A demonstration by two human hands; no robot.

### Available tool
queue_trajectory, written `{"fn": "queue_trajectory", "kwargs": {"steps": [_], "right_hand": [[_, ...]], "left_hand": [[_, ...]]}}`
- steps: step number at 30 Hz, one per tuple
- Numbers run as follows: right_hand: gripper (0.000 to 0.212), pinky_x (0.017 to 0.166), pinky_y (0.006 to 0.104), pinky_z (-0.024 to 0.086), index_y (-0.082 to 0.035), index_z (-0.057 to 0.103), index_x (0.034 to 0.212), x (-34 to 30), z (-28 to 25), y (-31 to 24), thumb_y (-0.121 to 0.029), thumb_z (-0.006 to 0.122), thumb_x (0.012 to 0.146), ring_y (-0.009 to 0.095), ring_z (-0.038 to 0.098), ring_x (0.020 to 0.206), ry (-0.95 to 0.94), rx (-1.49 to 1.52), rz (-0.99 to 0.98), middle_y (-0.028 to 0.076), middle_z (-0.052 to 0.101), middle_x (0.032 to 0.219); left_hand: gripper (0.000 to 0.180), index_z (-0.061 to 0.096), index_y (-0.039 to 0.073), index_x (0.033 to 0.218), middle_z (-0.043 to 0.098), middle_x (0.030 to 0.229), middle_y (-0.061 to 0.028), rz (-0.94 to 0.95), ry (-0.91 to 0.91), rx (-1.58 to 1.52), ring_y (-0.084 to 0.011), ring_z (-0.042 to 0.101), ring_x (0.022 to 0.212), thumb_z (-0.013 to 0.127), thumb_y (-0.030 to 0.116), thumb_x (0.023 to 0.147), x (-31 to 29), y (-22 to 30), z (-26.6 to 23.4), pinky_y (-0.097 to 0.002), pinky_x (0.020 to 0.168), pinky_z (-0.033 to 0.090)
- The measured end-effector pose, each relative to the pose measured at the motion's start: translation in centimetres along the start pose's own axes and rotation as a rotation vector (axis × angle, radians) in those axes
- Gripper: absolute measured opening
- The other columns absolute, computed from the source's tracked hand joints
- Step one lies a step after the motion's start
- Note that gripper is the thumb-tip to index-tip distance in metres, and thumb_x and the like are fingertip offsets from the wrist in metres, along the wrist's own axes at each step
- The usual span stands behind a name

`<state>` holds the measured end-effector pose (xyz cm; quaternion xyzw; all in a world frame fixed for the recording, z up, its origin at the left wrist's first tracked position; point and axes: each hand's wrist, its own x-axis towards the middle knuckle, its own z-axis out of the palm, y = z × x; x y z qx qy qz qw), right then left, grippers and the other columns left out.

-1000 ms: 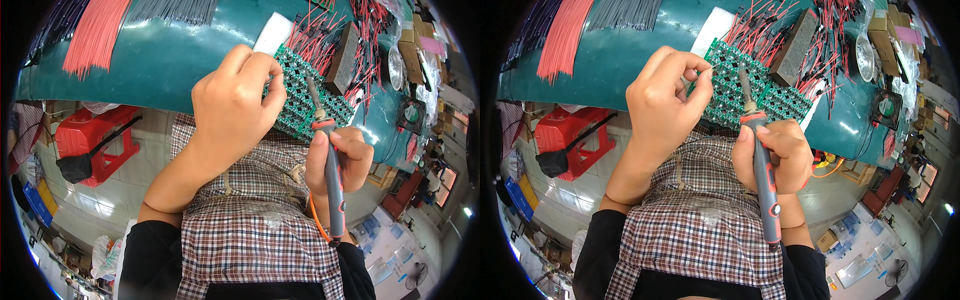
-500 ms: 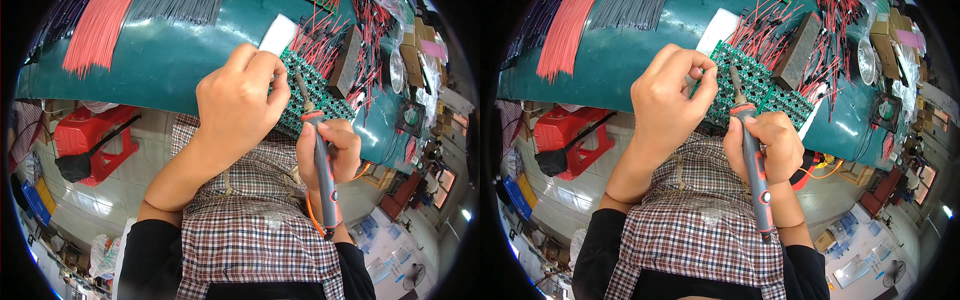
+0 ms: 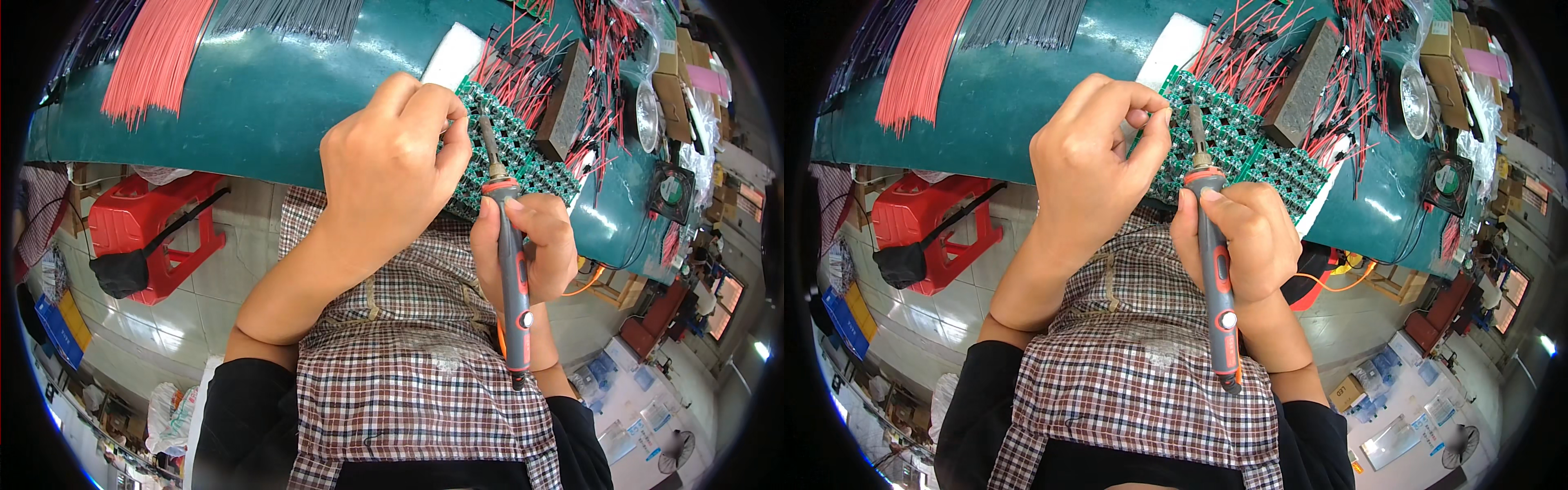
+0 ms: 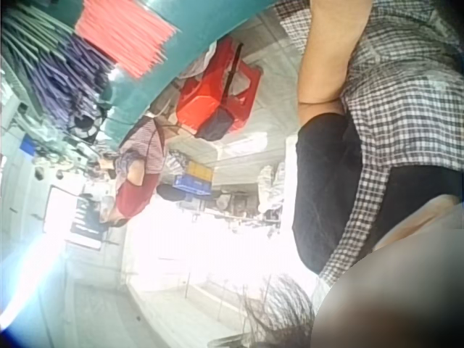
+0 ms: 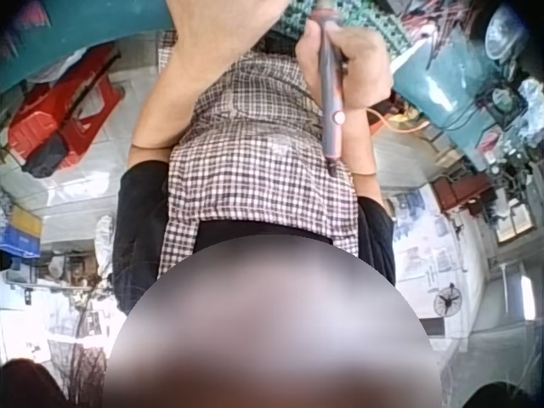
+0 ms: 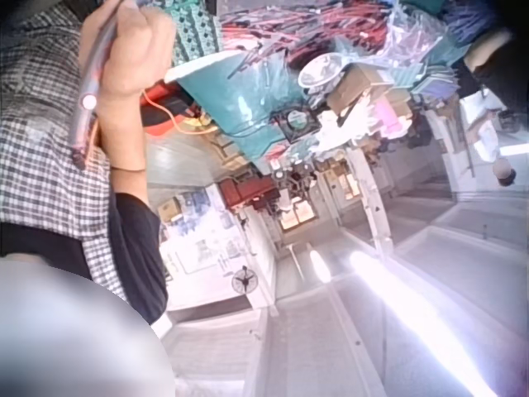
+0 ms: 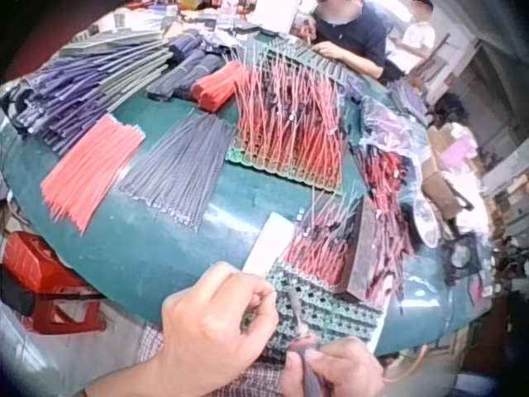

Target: Soldering wires onto a printed circuit board assembly.

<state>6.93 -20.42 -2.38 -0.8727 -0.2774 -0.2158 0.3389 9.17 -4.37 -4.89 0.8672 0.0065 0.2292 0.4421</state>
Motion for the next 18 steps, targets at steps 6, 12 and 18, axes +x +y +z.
{"fn": "queue_trajectory", "kwargs": {"steps": [6, 12, 18], "right_hand": [[0.032, 0.051, 0.0318, 0.05, -0.003, 0.059, 0.094, 0.32, -0.11, -0.13, 0.003, 0.082, 0.071, 0.022, 0.061, 0.058, -0.003, 0.029, 0.025, 0.01, 0.061, 0.074], [0.033, 0.051, 0.0313, 0.049, -0.003, 0.058, 0.093, 0.69, -0.12, -0.09, 0.004, 0.082, 0.072, 0.022, 0.06, 0.058, 0.005, 0.049, 0.018, 0.01, 0.06, 0.073], [0.032, 0.049, 0.0311, 0.047, -0.003, 0.057, 0.092, 1.06, -0.2, -0.42, 0.005, 0.082, 0.073, 0.022, 0.058, 0.056, -0.004, 0.039, 0.037, 0.009, 0.058, 0.071]], "left_hand": [[0.011, 0.067, 0.009, 0.083, 0.061, 0.076, -0.0018, 0.002, 0.013, -0.025, -0.015, 0.055, 0.05, 0.076, 0.005, 0.078, -0.1, -0.03, 0.06, -0.0296, 0.045, 0.042], [0.009, 0.069, 0.01, 0.083, 0.062, 0.078, -0.0014, 0.007, 0.001, -0.026, -0.016, 0.056, 0.052, 0.076, 0.007, 0.079, -0.01, -0.11, 0.2, -0.0305, 0.047, 0.044], [0.009, 0.066, 0.01, 0.081, 0.06, 0.079, -0.0032, 0.008, -0.016, -0.015, -0.0227, 0.063, 0.059, 0.075, 0.008, 0.079, -0.14, -0.1, 0.12, -0.0355, 0.052, 0.05]]}}
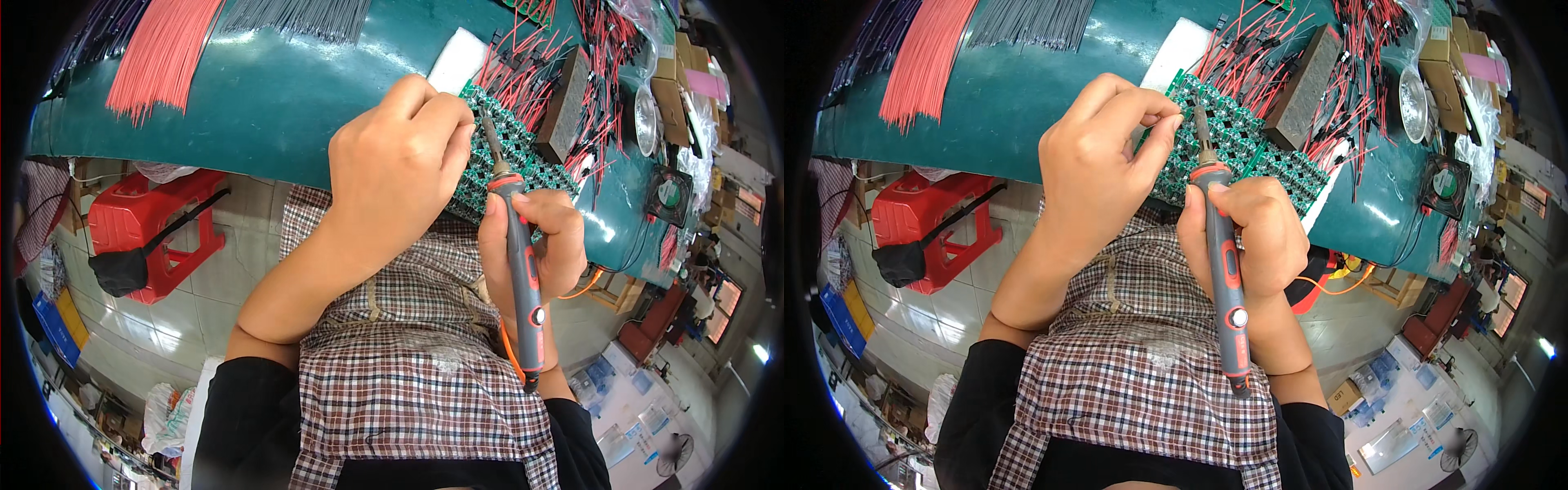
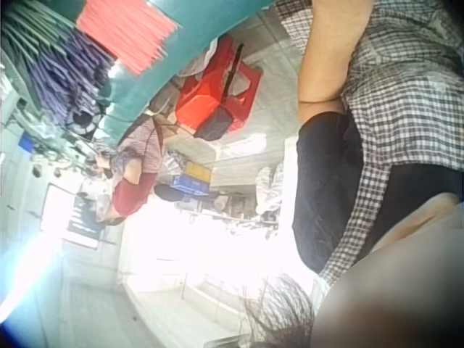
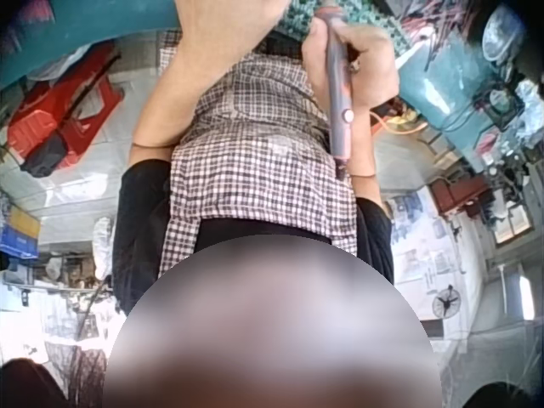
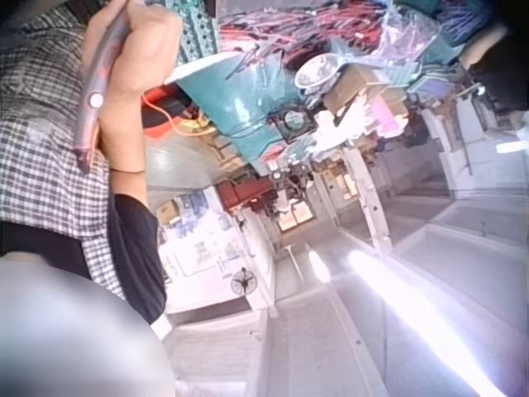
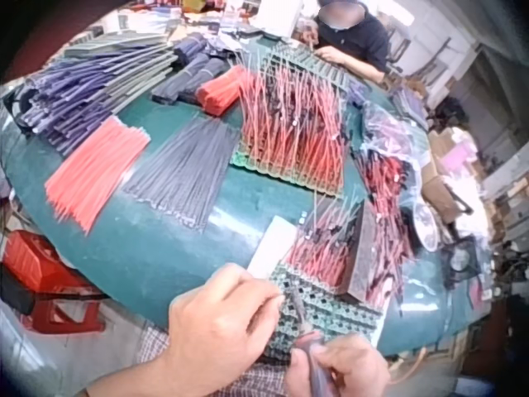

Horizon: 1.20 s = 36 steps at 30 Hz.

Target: Soldering wires onto a printed circuit board assembly.

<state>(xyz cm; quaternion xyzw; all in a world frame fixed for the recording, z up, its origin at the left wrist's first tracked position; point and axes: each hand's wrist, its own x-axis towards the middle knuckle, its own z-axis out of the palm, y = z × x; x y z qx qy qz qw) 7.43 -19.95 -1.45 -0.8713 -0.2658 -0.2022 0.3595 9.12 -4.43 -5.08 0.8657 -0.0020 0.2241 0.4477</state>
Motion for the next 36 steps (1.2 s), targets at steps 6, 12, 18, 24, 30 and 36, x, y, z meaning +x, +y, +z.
{"fn": "queue_trajectory", "kwargs": {"steps": [6, 12, 18, 24, 30, 36], "right_hand": [[0.031, 0.05, 0.0305, 0.047, -0.003, 0.057, 0.096, -0.2, -0.4, 0.0, 0.004, 0.08, 0.076, 0.02, 0.059, 0.058, 0.023, 0.021, -0.008, 0.009, 0.059, 0.074], [0.033, 0.048, 0.0272, 0.043, -0.003, 0.053, 0.101, -0.5, -1.2, 0.4, 0.002, 0.078, 0.08, 0.016, 0.056, 0.057, 0.043, 0.051, -0.019, 0.008, 0.059, 0.074], [0.032, 0.047, 0.0262, 0.044, -0.003, 0.054, 0.094, -0.4, -0.5, 0.3, 0.001, 0.081, 0.077, 0.016, 0.056, 0.054, 0.023, 0.089, -0.006, 0.006, 0.059, 0.07], [0.034, 0.048, 0.0281, 0.047, -0.003, 0.055, 0.094, -0.1, 0.4, 0.6, 0.001, 0.082, 0.074, 0.018, 0.059, 0.055, 0.025, 0.067, -0.007, 0.007, 0.06, 0.07], [0.032, 0.049, 0.03, 0.049, -0.003, 0.057, 0.094, -0.3, 0.9, 0.7, 0.001, 0.082, 0.074, 0.02, 0.06, 0.056, 0.026, 0.061, -0.022, 0.008, 0.06, 0.071], [0.032, 0.05, 0.0316, 0.05, -0.003, 0.059, 0.094, 0.0, 1.2, 0.1, 0.001, 0.083, 0.072, 0.022, 0.061, 0.058, -0.005, -0.027, -0.065, 0.009, 0.06, 0.072]], "left_hand": [[0.009, 0.071, 0.008, 0.085, 0.063, 0.08, -0.0002, -0.055, 0.038, -0.052, -0.0066, 0.049, 0.046, 0.076, 0.004, 0.079, -0.2, 0.0, -0.6, -0.0243, 0.043, 0.038], [0.01, 0.067, 0.008, 0.082, 0.06, 0.078, -0.0014, -0.042, 0.051, 0.013, -0.0137, 0.053, 0.049, 0.075, 0.005, 0.077, 0.4, -0.2, -1.3, -0.0288, 0.045, 0.041], [0.012, 0.064, 0.009, 0.08, 0.059, 0.078, -0.0034, -0.03, 0.058, 0.053, -0.0222, 0.06, 0.054, 0.075, 0.008, 0.076, 0.5, -0.6, -1.1, -0.034, 0.048, 0.047], [0.012, 0.064, 0.008, 0.08, 0.06, 0.078, -0.0038, -0.043, 0.051, 0.043, -0.0224, 0.06, 0.054, 0.075, 0.008, 0.076, 0.6, -0.5, -1.0, -0.0345, 0.048, 0.047], [0.011, 0.065, 0.008, 0.08, 0.06, 0.078, -0.0037, -0.05, 0.045, 0.043, -0.0222, 0.06, 0.053, 0.075, 0.007, 0.076, 0.5, -0.6, -1.0, -0.0346, 0.048, 0.047], [0.007, 0.07, 0.008, 0.082, 0.06, 0.077, 0.0007, -0.06, 0.078, 0.0, -0.0059, 0.041, 0.044, 0.075, 0.005, 0.079, 0.5, -0.7, -0.7, -0.0253, 0.042, 0.031]]}}
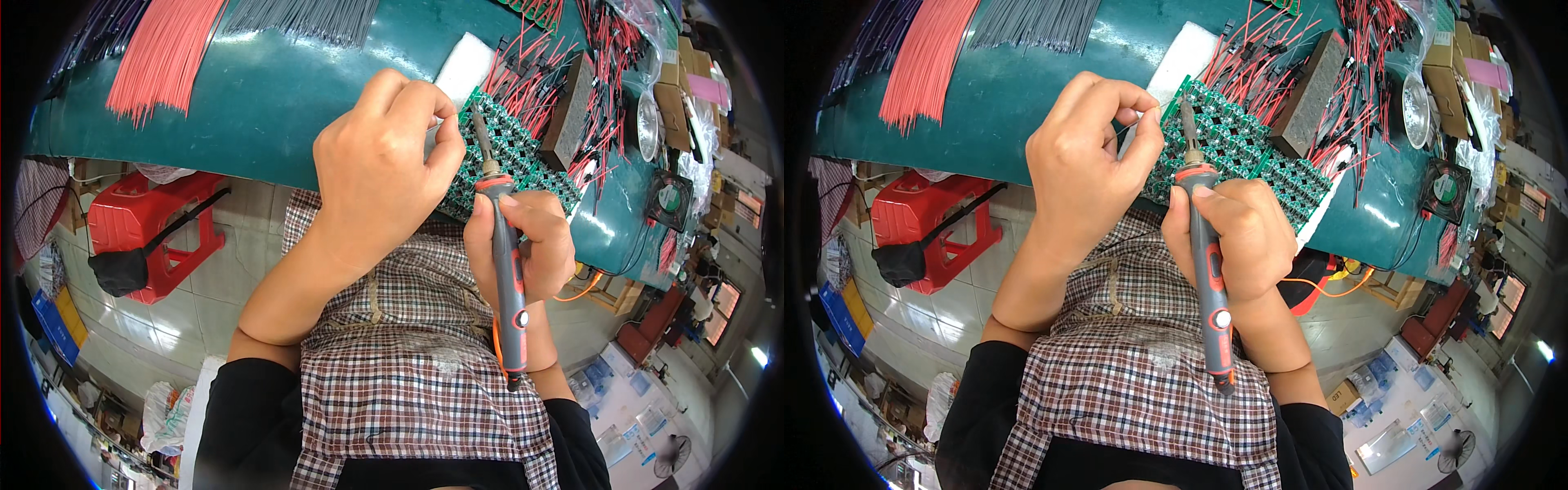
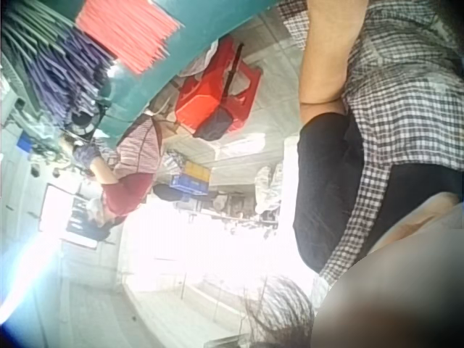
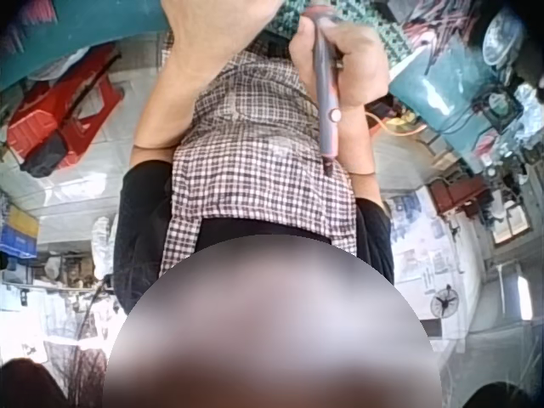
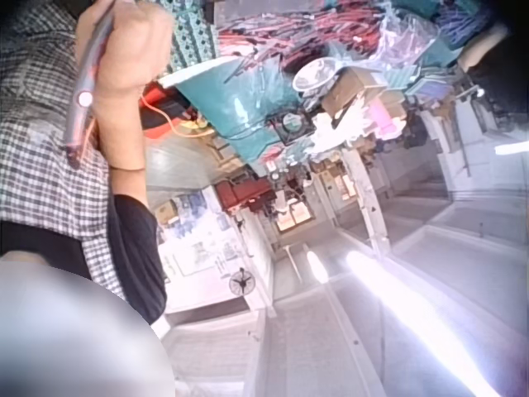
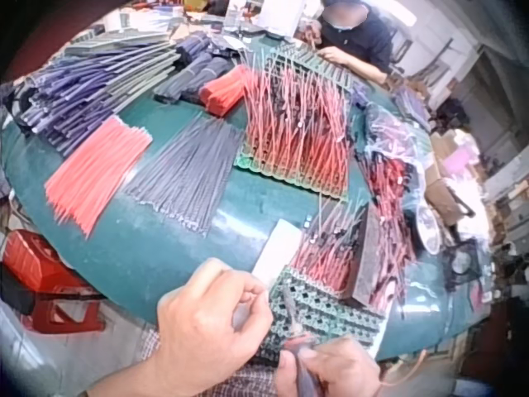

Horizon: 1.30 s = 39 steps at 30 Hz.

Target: Soldering wires onto a printed circuit board assembly.

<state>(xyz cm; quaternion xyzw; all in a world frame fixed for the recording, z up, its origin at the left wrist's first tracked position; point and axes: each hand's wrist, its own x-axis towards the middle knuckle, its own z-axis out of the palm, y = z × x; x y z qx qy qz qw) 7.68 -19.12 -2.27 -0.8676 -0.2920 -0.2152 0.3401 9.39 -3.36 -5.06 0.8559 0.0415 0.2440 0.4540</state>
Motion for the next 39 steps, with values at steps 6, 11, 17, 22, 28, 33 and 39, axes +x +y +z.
{"fn": "queue_trajectory", "kwargs": {"steps": [6, 11, 17, 22, 28, 33, 39], "right_hand": [[0.031, 0.051, 0.0321, 0.051, -0.002, 0.059, 0.093, 0.4, 0.0, -0.2, 0.002, 0.082, 0.072, 0.023, 0.061, 0.058, -0.011, -0.013, 0.006, 0.01, 0.06, 0.072], [0.031, 0.052, 0.0317, 0.05, -0.001, 0.058, 0.092, 0.5, 0.0, -0.2, 0.003, 0.082, 0.073, 0.023, 0.061, 0.059, 0.013, 0.046, 0.029, 0.01, 0.06, 0.072], [0.031, 0.052, 0.0311, 0.05, -0.001, 0.058, 0.091, 0.7, -0.2, -0.3, 0.004, 0.082, 0.073, 0.022, 0.061, 0.059, -0.001, 0.048, 0.025, 0.011, 0.06, 0.072], [0.034, 0.051, 0.0305, 0.047, -0.001, 0.056, 0.099, 0.2, -0.3, 0.1, 0.003, 0.081, 0.076, 0.021, 0.059, 0.057, 0.021, 0.069, 0.023, 0.01, 0.06, 0.073], [0.037, 0.047, 0.0286, 0.043, -0.005, 0.05, 0.103, -0.3, -2.3, -0.1, 0.002, 0.077, 0.079, 0.018, 0.054, 0.054, 0.017, 0.104, 0.009, 0.008, 0.057, 0.072], [0.034, 0.044, 0.0291, 0.042, -0.006, 0.05, 0.097, -0.5, -2.1, -0.7, 0.001, 0.077, 0.077, 0.017, 0.051, 0.048, -0.069, 0.096, 0.003, 0.004, 0.054, 0.064], [0.03, 0.044, 0.0289, 0.043, -0.006, 0.053, 0.094, -1.0, -1.1, -0.5, -0.001, 0.078, 0.077, 0.017, 0.053, 0.049, -0.024, 0.103, 0.042, 0.005, 0.055, 0.064]], "left_hand": [[0.008, 0.071, 0.008, 0.084, 0.061, 0.077, 0.0004, -0.007, -0.005, 0.002, -0.0065, 0.042, 0.045, 0.076, 0.005, 0.078, 0.1, 0.0, -0.1, -0.0255, 0.042, 0.032], [0.008, 0.072, 0.008, 0.086, 0.064, 0.079, -0.0002, -0.01, -0.018, -0.001, -0.0082, 0.048, 0.047, 0.076, 0.006, 0.079, -0.2, 0.0, 0.1, -0.0259, 0.044, 0.037], [0.006, 0.074, 0.008, 0.088, 0.067, 0.081, -0.0013, 0.093, 0.002, -0.002, -0.0114, 0.056, 0.052, 0.078, 0.008, 0.082, -0.2, -0.6, 0.3, -0.0275, 0.046, 0.043], [0.007, 0.068, 0.01, 0.081, 0.063, 0.079, -0.0026, -0.019, -0.047, -0.028, -0.0221, 0.064, 0.061, 0.075, 0.008, 0.079, -0.1, -0.1, -0.8, -0.0342, 0.053, 0.051], [0.009, 0.068, 0.01, 0.081, 0.062, 0.079, -0.0023, -0.042, -0.089, -0.014, -0.0219, 0.064, 0.059, 0.075, 0.007, 0.076, -0.4, 0.0, -1.8, -0.0342, 0.053, 0.05], [0.01, 0.067, 0.01, 0.081, 0.062, 0.078, -0.0022, -0.003, -0.07, 0.001, -0.0217, 0.063, 0.058, 0.076, 0.008, 0.075, -0.7, -0.2, -1.5, -0.0343, 0.051, 0.05], [0.01, 0.067, 0.01, 0.08, 0.062, 0.078, -0.0024, -0.018, -0.088, 0.01, -0.0223, 0.063, 0.058, 0.075, 0.008, 0.075, -1.0, -0.2, -1.4, -0.0348, 0.051, 0.049]]}}
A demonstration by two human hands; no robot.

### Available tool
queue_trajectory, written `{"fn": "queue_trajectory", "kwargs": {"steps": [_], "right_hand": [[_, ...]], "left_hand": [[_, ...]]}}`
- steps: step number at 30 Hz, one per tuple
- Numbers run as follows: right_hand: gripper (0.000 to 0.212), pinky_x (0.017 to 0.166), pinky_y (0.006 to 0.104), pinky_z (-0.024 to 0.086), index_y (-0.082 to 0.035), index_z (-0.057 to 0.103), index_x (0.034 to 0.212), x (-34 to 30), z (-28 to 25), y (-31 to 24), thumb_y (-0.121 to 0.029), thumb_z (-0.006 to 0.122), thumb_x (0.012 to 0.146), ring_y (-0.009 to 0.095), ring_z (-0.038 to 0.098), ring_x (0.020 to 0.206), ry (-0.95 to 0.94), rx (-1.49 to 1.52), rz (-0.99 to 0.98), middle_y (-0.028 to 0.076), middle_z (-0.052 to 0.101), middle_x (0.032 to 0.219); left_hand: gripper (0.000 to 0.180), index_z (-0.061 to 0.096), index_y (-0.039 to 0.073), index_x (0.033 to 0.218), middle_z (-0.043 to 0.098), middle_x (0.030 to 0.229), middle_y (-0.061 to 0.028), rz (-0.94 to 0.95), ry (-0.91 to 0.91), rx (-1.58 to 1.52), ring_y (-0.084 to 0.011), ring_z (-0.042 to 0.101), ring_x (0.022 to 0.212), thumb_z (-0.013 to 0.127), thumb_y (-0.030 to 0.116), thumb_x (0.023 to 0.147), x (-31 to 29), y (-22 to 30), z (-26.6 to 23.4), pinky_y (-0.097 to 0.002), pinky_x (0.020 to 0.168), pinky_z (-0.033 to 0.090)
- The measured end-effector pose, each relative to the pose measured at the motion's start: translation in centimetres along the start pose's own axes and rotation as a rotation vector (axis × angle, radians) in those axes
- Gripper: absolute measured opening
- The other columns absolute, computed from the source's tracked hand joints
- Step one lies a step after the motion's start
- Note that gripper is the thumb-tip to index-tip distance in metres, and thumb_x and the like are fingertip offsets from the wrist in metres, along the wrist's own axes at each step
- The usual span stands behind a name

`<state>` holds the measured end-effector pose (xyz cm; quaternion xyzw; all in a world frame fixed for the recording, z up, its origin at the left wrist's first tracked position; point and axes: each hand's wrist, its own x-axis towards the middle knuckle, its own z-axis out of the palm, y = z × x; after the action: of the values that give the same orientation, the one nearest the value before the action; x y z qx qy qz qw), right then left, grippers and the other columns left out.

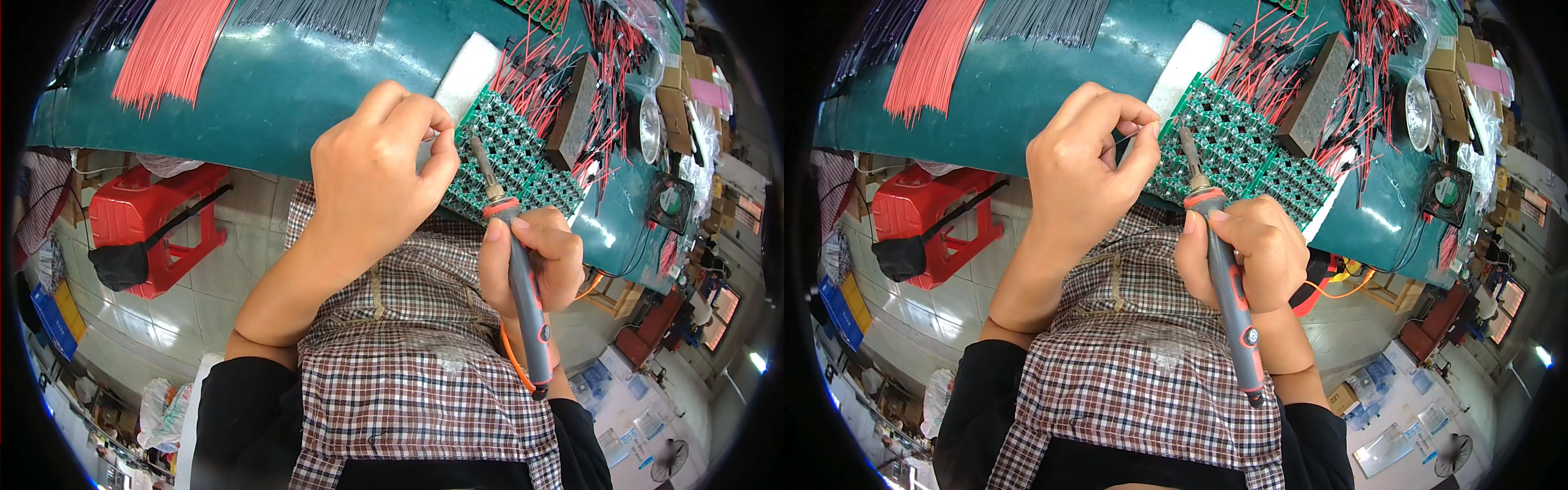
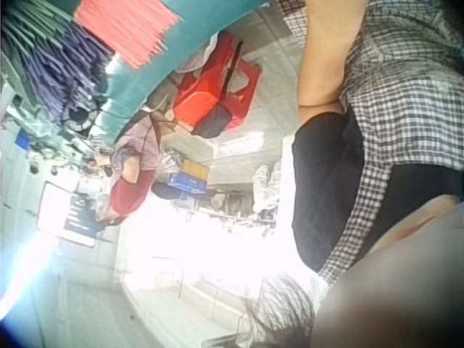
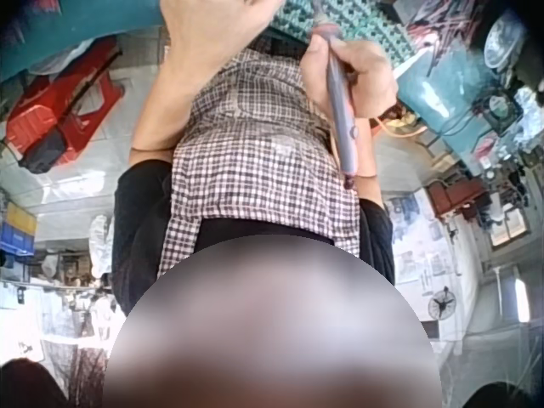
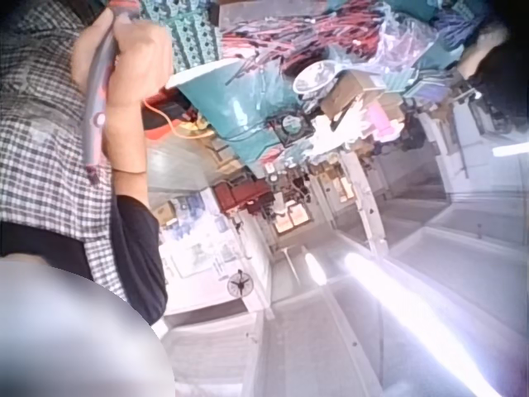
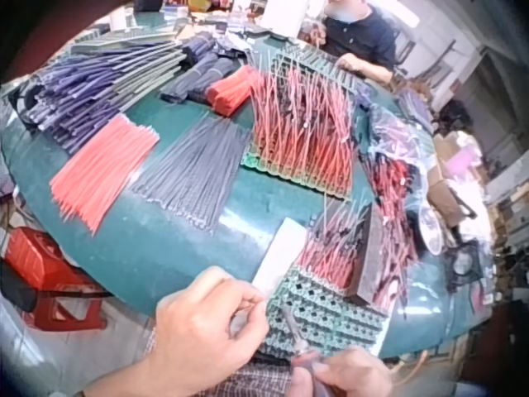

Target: Soldering wires onto a printed circuit board assembly.

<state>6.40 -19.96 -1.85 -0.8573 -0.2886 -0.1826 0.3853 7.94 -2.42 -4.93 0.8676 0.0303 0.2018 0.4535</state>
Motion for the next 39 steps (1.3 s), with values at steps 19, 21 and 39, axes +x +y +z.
{"fn": "queue_trajectory", "kwargs": {"steps": [19, 21, 39], "right_hand": [[0.033, 0.045, 0.032, 0.047, -0.004, 0.057, 0.093, 0.8, 0.6, -0.5, 0.0, 0.082, 0.072, 0.022, 0.058, 0.055, -0.043, -0.147, -0.052, 0.008, 0.058, 0.071], [0.032, 0.045, 0.0325, 0.047, -0.004, 0.056, 0.093, 0.6, 0.7, -0.3, 0.0, 0.081, 0.074, 0.022, 0.059, 0.055, -0.031, -0.135, -0.101, 0.008, 0.059, 0.072], [0.037, 0.045, 0.0315, 0.046, -0.006, 0.054, 0.093, -0.6, -1.0, 1.0, -0.002, 0.081, 0.069, 0.022, 0.059, 0.052, 0.107, -0.037, -0.121, 0.008, 0.06, 0.07]], "left_hand": [[0.007, 0.068, 0.011, 0.085, 0.064, 0.08, -0.0037, -0.009, -0.042, -0.067, -0.0251, 0.065, 0.062, 0.075, 0.012, 0.083, 0.9, 0.0, 1.0, -0.0365, 0.055, 0.051], [0.007, 0.069, 0.011, 0.086, 0.064, 0.081, -0.004, 0.021, -0.047, -0.065, -0.026, 0.065, 0.063, 0.075, 0.012, 0.083, 0.7, 0.0, 0.7, -0.0373, 0.056, 0.052], [0.011, 0.067, 0.008, 0.087, 0.061, 0.082, -0.0041, -0.085, -0.074, -0.055, -0.019, 0.062, 0.056, 0.074, 0.005, 0.08, -0.9, 1.2, -0.9, -0.0337, 0.053, 0.05]]}}
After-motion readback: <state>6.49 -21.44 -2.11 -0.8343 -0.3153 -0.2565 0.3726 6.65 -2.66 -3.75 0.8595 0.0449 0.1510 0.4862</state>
